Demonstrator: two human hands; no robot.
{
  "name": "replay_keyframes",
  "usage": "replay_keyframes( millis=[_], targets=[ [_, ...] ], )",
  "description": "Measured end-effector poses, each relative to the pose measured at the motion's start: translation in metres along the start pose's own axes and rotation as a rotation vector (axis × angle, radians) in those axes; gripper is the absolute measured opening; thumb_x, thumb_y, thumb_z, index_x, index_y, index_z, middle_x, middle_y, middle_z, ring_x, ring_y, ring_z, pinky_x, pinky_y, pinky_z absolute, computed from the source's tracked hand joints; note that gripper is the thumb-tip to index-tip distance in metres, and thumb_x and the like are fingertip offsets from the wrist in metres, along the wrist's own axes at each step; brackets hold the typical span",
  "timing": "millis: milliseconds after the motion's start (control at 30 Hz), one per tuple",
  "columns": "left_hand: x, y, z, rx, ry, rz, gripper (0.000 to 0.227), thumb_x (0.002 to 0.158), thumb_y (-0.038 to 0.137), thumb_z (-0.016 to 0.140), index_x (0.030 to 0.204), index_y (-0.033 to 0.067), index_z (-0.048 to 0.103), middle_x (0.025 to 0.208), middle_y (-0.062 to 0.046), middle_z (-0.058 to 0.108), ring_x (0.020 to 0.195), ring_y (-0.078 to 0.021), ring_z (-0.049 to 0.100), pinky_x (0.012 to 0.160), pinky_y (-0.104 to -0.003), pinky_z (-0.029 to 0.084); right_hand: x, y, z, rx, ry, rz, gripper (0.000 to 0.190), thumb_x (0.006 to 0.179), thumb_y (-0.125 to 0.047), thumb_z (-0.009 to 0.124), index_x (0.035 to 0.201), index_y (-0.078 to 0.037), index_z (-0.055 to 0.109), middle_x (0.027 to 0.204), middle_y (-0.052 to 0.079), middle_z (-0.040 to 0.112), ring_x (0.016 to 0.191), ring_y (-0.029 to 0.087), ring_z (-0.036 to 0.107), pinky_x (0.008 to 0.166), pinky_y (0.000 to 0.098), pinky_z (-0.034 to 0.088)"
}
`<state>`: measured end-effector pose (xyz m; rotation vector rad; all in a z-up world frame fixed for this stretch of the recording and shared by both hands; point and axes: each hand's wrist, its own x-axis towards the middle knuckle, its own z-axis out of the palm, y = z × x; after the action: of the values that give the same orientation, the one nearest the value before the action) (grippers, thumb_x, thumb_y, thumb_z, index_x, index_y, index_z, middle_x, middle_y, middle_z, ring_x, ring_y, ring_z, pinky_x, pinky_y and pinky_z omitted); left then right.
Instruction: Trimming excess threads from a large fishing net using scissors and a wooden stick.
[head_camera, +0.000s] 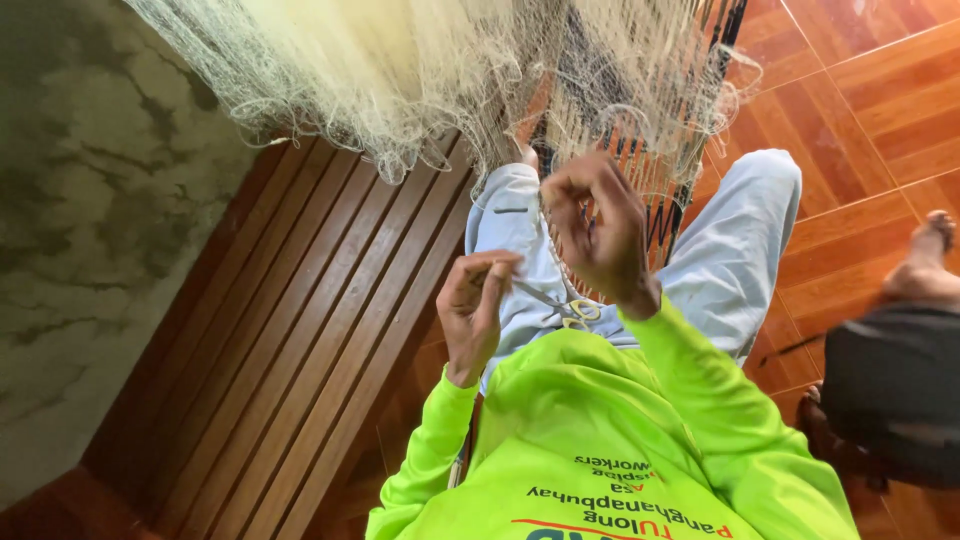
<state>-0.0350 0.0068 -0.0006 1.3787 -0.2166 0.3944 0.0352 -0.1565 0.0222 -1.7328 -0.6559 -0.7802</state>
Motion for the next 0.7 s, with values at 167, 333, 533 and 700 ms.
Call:
replay_keyframes(
  millis=[167,333,533,700],
  targets=[
    [0.006,0.022,0.001,-0.042,-0.143,-0.026,0.009,0.101,0.018,0.067,0.106,0.0183,0.075,0.156,-0.008,0.049,0.145,-0.018,0.04,0.114,-0.037,0.039,-0.04,-0.052,-0.001,-0.025,-0.093,0.039,0.033,0.099,-0.016,0.062,0.129,-0.004,0.055,0.122,0.016,0.061,0.104,0.027,0.059,0.087,0.0389,0.054],
    [0.003,0.021,0.001,-0.087,-0.204,-0.118,0.012,0.099,0.018,0.07,0.109,0.0192,0.077,0.155,-0.01,0.048,0.147,-0.0184,0.037,0.117,-0.04,0.034,-0.08,-0.061,0.003,-0.02,-0.345,0.221,0.058,0.089,-0.009,0.069,0.143,-0.002,0.048,0.122,0.019,0.063,0.118,0.036,0.061,0.105,0.0515,0.049],
    [0.0,0.025,-0.001,-0.047,-0.178,-0.159,0.015,0.094,0.012,0.074,0.108,0.0112,0.079,0.132,-0.013,0.053,0.127,-0.0205,0.051,0.108,-0.04,0.043,-0.093,-0.05,0.015,-0.114,-0.311,0.236,0.01,0.095,-0.012,0.07,0.098,-0.005,0.063,0.086,0.01,0.063,0.084,0.03,0.069,0.079,0.0436,0.057],
    [0.003,0.0,-0.012,-0.09,-0.134,-0.166,0.022,0.092,0.015,0.078,0.11,0.0053,0.072,0.134,-0.013,0.051,0.124,-0.0209,0.051,0.109,-0.039,0.045,-0.086,-0.061,0.01,0.09,-0.244,0.321,0.013,0.102,-0.005,0.054,0.107,-0.006,0.066,0.08,0.009,0.061,0.064,0.026,0.064,0.065,0.0429,0.057]
  ],
)
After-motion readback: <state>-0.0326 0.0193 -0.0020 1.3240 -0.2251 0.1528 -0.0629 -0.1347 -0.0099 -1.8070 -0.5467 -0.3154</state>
